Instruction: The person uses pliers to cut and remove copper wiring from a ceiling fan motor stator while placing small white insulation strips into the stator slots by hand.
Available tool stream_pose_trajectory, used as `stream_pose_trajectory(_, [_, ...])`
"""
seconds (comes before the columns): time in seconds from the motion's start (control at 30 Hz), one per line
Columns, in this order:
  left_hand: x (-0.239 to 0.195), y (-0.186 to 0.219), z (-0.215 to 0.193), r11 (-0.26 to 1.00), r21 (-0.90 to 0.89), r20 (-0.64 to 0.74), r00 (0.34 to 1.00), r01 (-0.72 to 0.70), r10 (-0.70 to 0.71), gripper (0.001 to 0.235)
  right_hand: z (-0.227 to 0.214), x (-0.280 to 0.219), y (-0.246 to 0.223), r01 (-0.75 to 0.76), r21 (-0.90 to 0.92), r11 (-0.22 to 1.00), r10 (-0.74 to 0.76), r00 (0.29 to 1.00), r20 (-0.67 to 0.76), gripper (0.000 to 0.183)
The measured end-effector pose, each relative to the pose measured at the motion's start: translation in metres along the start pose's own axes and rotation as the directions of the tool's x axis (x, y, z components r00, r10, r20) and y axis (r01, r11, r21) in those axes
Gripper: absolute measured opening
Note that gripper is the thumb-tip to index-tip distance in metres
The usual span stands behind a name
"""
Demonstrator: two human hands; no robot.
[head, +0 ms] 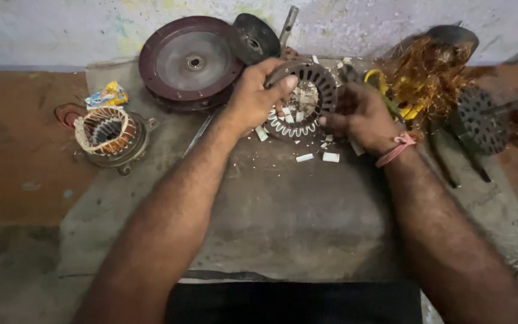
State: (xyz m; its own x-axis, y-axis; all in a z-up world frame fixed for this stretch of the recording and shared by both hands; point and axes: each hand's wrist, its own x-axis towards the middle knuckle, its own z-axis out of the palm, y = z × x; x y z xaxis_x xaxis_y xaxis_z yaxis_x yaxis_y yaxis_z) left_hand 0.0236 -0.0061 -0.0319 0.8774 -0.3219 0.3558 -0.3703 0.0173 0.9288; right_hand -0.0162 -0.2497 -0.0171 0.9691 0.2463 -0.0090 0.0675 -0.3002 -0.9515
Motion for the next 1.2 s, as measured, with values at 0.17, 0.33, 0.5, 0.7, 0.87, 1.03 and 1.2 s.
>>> stream_pose_trajectory(0.17, [-0.004,0.001,0.003,0.998,0.056,0.002,1.0,0.024,-0.024,0.031,-0.001,-0.003,0.007,0.105,-0.035,0.994,-0.105,0.994,0.012,0.061])
stream_pose_trajectory(0.33, [-0.006,0.01,0.005,0.998,0.061,0.009,1.0,0.015,-0.016,0.034,0.001,-0.011,0.002,0.31,-0.298,0.903,-0.32,0.947,0.014,0.063])
stream_pose_trajectory(0.5, [-0.011,0.017,0.0,0.998,0.061,0.033,0.999,0.018,-0.02,0.038,-0.004,-0.018,0.013,0.426,-0.4,0.812,-0.452,0.891,0.031,0.045])
stream_pose_trajectory(0.7, [-0.009,0.009,-0.007,0.972,-0.013,0.054,0.971,-0.234,0.234,0.037,-0.018,-0.012,0.025,0.211,0.269,0.94,-0.268,0.942,0.199,0.022])
stream_pose_trajectory(0.87, [-0.01,0.011,0.006,0.988,0.018,-0.075,0.986,-0.151,0.152,0.037,-0.005,-0.014,0.025,0.25,0.358,0.899,-0.337,0.919,0.204,0.017])
stream_pose_trajectory(1.03, [-0.016,0.021,0.033,0.94,0.316,-0.28,0.935,-0.125,0.219,0.048,0.012,-0.017,0.007,0.414,0.047,0.909,-0.412,0.879,0.242,0.032])
stream_pose_trajectory(1.2, [-0.016,0.029,0.032,0.907,0.421,-0.303,0.937,-0.032,0.174,0.051,0.026,-0.027,-0.02,0.612,-0.025,0.791,-0.573,0.754,0.32,0.055])
